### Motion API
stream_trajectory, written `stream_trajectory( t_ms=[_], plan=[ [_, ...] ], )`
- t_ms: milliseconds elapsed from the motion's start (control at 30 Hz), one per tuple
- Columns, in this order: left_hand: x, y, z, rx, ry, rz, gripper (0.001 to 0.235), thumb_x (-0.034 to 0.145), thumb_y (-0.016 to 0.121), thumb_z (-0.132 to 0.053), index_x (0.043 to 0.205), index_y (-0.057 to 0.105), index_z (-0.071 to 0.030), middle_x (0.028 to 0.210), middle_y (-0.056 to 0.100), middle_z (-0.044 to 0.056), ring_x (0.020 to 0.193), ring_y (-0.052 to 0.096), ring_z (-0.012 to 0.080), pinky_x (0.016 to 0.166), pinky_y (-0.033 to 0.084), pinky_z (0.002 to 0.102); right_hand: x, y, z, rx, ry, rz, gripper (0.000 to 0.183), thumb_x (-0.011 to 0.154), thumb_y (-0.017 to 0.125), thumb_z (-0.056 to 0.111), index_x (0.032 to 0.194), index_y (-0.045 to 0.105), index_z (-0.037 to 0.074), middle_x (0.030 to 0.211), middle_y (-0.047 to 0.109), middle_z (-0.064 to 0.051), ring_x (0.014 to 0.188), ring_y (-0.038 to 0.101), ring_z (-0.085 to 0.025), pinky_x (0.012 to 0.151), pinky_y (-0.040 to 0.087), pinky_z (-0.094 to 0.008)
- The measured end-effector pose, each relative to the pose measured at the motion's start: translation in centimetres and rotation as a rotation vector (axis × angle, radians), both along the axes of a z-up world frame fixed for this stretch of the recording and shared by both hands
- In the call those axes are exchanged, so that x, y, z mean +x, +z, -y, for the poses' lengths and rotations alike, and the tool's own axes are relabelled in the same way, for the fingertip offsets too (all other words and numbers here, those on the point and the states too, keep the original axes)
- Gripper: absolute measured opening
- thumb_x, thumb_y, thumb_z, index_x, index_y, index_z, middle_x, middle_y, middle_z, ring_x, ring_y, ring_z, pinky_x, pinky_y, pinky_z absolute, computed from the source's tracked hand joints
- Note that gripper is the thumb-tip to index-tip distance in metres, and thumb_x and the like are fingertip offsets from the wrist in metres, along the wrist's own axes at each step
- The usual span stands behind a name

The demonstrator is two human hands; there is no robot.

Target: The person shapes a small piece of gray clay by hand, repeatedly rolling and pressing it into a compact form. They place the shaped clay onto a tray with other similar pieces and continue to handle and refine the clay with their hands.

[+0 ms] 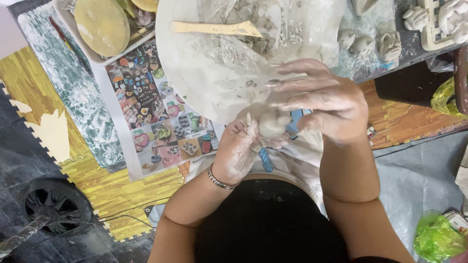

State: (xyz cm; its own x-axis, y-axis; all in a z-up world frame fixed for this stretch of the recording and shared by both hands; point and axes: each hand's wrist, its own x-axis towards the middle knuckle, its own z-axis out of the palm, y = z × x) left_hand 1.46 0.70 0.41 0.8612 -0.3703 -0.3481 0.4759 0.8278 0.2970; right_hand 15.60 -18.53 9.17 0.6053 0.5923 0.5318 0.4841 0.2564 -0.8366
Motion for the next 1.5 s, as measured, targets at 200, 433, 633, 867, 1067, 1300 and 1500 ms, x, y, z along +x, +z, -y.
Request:
stream_trajectory(
  t_ms=[200,433,633,867,1067,1300,1500],
  plan=[
    [-0.4,0.0,0.3,0.119,-0.01,-0.06,0.027,0.117,0.061,-0.021,0.118,0.065,0.006,0.106,0.072,0.016,0.091,0.069,0.0236,0.079,0.055,0.035,-1.0,-1.8,0.1,0.066,-0.025,-0.153,0.029,0.088,0.078,0.034,0.103,0.076,0.009,0.105,0.077,-0.008,0.101,0.076,-0.022,0.111,0.051,-0.051],
    [1.6,4.0,-0.3,0.174,-0.001,0.033,0.037,0.109,0.059,-0.028,0.123,0.062,0.006,0.112,0.074,0.017,0.102,0.075,0.028,0.087,0.061,0.04,-1.5,-1.3,-0.6,-0.064,-0.075,-0.168,0.027,0.091,0.079,0.029,0.105,0.074,0.007,0.107,0.077,-0.01,0.103,0.076,-0.024,0.112,0.05,-0.049],
    [2.0,4.3,-0.1,0.19,0.104,-0.009,0.046,0.108,0.057,-0.037,0.13,0.061,0.003,0.113,0.074,0.016,0.104,0.073,0.0263,0.087,0.059,0.038,-0.8,-0.7,-2.1,0.079,-0.057,-0.217,0.052,0.099,0.068,0.043,0.133,0.064,0.005,0.128,0.07,-0.01,0.126,0.067,-0.025,0.115,0.05,-0.047],
    [1.9,4.5,-1.9,1.461,0.464,0.644,0.05,0.1,0.067,-0.038,0.13,0.063,0.001,0.119,0.073,0.015,0.107,0.071,0.0255,0.095,0.059,0.037,-4.6,-4.5,1.8,0.125,-0.538,-0.325,0.037,0.108,0.071,0.027,0.136,0.066,0.003,0.13,0.071,-0.013,0.121,0.069,-0.026,0.112,0.053,-0.04],
    [3.0,3.4,-4.4,2.031,0.571,1.066,0.043,0.093,0.081,-0.029,0.123,0.068,0.0,0.117,0.073,0.012,0.109,0.068,0.0311,0.1,0.052,0.045,-4.5,-7.9,7.5,0.093,-1.049,-0.351,0.02,0.112,0.066,0.004,0.131,0.065,-0.002,0.125,0.071,-0.012,0.114,0.07,-0.019,0.106,0.054,-0.032],
    [3.8,2.7,-3.4,2.317,0.546,0.839,0.046,0.087,0.083,-0.031,0.123,0.07,-0.005,0.113,0.074,0.009,0.119,0.063,0.0317,0.11,0.034,0.054,0.0,-10.2,12.2,0.125,-1.182,-0.44,0.029,0.106,0.07,-0.002,0.134,0.061,-0.002,0.119,0.07,-0.009,0.112,0.07,-0.017,0.102,0.056,-0.033],
    [4.0,3.1,-2.8,2.334,0.575,0.802,0.049,0.086,0.085,-0.047,0.115,0.072,-0.009,0.109,0.072,0.005,0.122,0.062,0.0317,0.114,0.034,0.052,13.6,-10.5,14.7,-0.159,-1.161,-0.121,0.035,0.107,0.077,0.007,0.137,0.06,-0.002,0.13,0.068,-0.011,0.117,0.067,-0.021,0.103,0.056,-0.032]
  ],
)
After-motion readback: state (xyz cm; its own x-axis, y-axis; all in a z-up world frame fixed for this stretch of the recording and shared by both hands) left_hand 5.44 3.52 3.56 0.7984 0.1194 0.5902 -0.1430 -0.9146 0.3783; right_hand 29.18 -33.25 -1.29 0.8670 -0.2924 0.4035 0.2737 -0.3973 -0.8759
